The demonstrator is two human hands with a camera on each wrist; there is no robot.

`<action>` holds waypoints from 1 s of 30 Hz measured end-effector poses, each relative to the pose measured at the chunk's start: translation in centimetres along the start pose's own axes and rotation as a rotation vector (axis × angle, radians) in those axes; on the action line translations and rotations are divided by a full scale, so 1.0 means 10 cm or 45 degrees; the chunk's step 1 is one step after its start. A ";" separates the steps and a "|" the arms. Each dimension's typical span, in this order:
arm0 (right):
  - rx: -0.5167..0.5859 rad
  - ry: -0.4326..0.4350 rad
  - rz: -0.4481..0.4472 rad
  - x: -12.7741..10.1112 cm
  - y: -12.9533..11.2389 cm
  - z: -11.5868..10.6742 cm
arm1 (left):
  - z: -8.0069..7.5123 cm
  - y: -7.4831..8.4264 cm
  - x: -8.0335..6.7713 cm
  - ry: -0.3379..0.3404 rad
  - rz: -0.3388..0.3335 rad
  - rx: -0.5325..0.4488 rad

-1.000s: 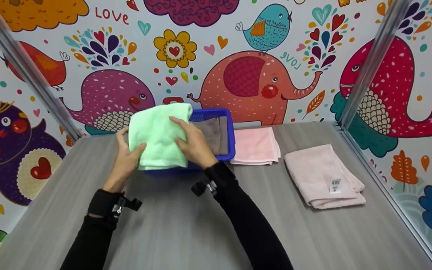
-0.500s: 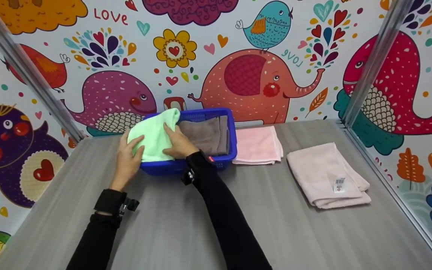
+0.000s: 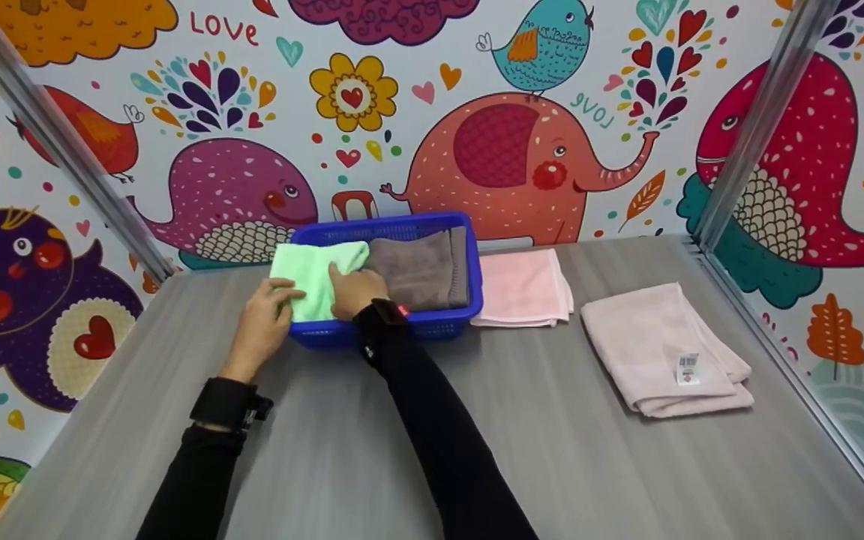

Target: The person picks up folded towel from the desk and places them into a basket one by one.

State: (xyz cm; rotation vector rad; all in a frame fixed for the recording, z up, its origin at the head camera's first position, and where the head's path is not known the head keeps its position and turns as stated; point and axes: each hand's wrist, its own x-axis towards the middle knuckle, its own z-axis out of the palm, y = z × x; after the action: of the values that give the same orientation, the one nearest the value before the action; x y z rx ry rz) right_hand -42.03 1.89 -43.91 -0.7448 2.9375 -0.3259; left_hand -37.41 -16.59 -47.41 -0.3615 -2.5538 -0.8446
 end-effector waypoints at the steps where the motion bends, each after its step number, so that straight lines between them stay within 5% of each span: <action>1: -0.057 0.011 0.027 -0.01 0.00 0.00 | 0.01 0.01 0.00 -0.027 0.026 0.033; 7: -0.189 0.040 0.086 -0.06 0.01 0.00 | 0.05 0.02 -0.05 -0.073 0.186 0.249; 16: -0.166 -0.170 0.158 -0.10 0.05 0.00 | 0.07 0.03 -0.07 -0.089 0.184 0.366; 19: -0.151 -0.164 0.173 -0.10 0.07 0.01 | 0.08 0.04 -0.07 -0.090 0.208 0.391; 22: -0.121 -0.024 0.120 -0.10 0.09 0.06 | 0.08 0.03 -0.07 -0.071 0.249 0.389; 30: -0.018 0.583 -0.064 -0.19 0.33 0.05 | 0.10 -0.04 -0.08 -0.008 0.311 0.333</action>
State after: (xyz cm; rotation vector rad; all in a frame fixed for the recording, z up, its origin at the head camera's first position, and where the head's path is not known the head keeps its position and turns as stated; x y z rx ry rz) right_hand -41.77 5.53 -45.05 -0.8451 3.3502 -0.5460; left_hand -37.11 -16.35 -48.70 -0.5771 -2.5179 -0.4156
